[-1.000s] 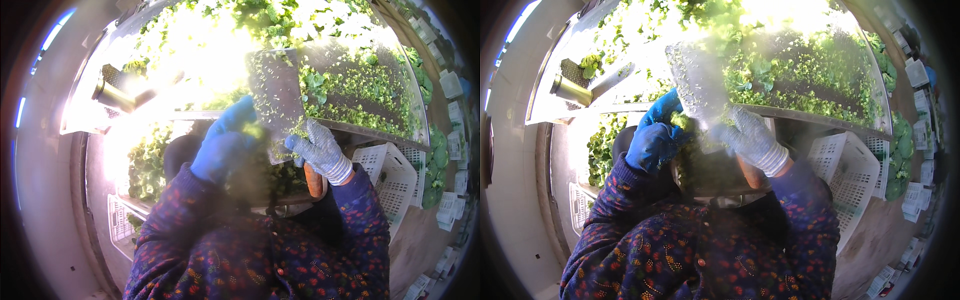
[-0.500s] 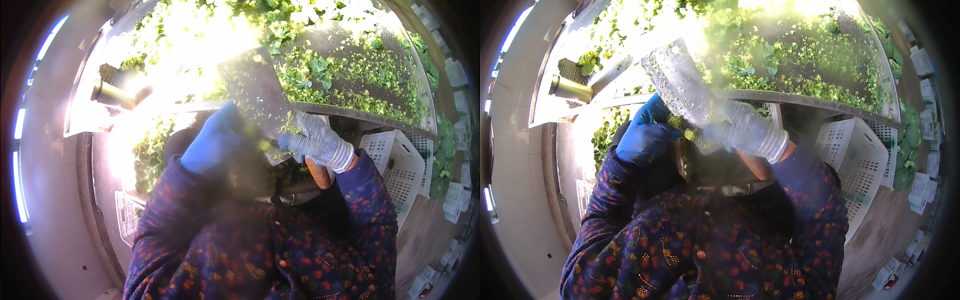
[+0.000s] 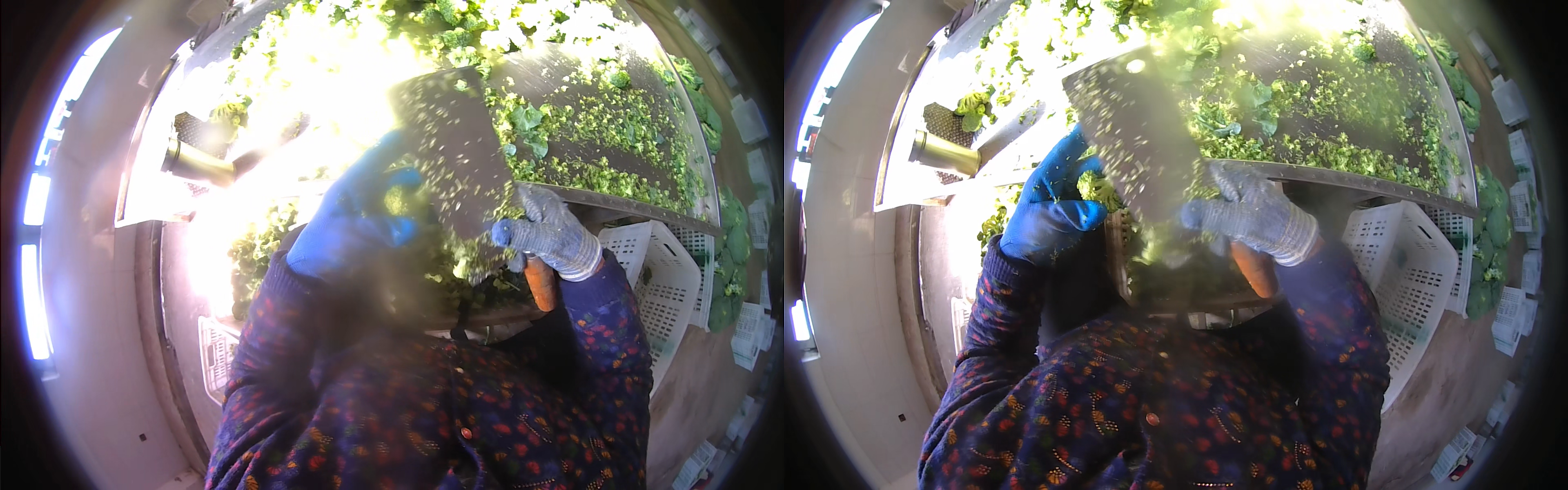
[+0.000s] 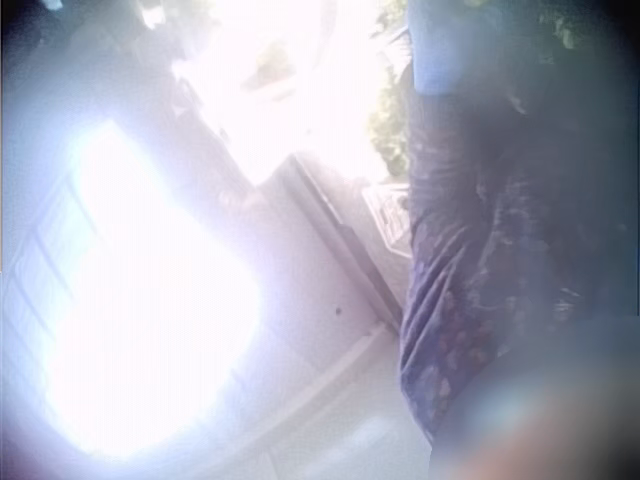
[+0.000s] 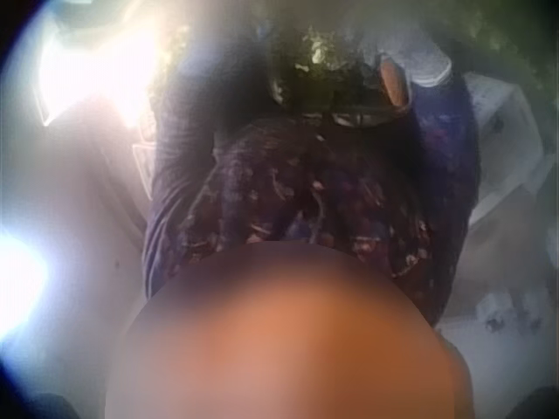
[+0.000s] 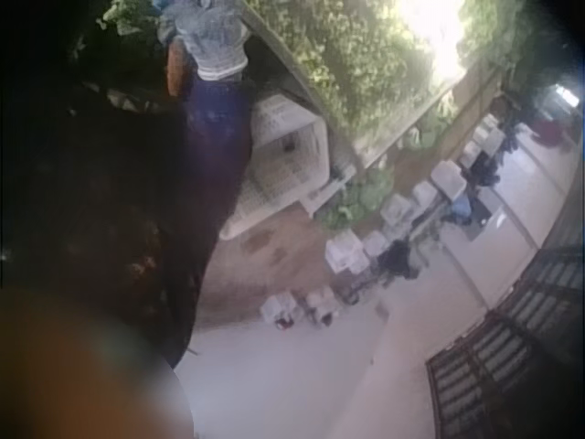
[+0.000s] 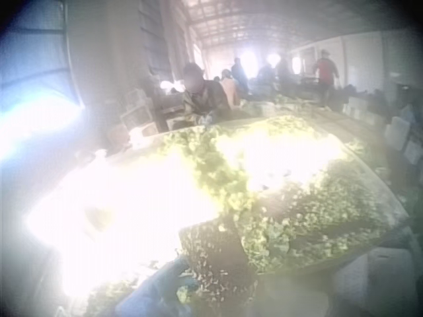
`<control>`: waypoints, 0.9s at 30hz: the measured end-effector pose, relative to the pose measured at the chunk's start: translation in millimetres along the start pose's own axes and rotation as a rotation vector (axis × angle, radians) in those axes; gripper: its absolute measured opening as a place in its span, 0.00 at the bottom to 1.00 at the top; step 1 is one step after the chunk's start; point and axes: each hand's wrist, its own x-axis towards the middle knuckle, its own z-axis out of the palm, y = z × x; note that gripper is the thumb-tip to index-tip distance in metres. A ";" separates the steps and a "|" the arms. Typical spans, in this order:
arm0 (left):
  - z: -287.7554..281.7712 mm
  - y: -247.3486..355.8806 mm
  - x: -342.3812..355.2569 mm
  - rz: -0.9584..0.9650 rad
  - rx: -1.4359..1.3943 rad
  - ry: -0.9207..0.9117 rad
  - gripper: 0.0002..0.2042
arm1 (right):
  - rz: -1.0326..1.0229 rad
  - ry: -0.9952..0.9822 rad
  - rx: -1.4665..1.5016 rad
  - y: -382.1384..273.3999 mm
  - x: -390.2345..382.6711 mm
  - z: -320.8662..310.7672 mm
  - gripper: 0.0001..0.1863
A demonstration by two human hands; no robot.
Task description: The person repeatedly chops green leafy vegetables on a metal table using a large cleaver. The person holds the vegetables with a gloved left hand and chops with the right hand, accumulating chopped pieces on the table.
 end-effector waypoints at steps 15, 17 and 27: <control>-17.7 -4.6 -1.3 -0.105 0.371 -0.062 0.37 | -0.017 -0.033 -0.448 21.1 9.9 10.0 0.28; -17.8 -1.8 -3.5 -0.197 0.357 -0.047 0.36 | 0.029 -0.104 -0.368 17.7 8.7 9.9 0.30; -43.6 14.0 -26.8 -0.091 -0.049 -0.161 0.31 | 0.280 -0.273 -0.265 6.5 8.4 6.2 0.24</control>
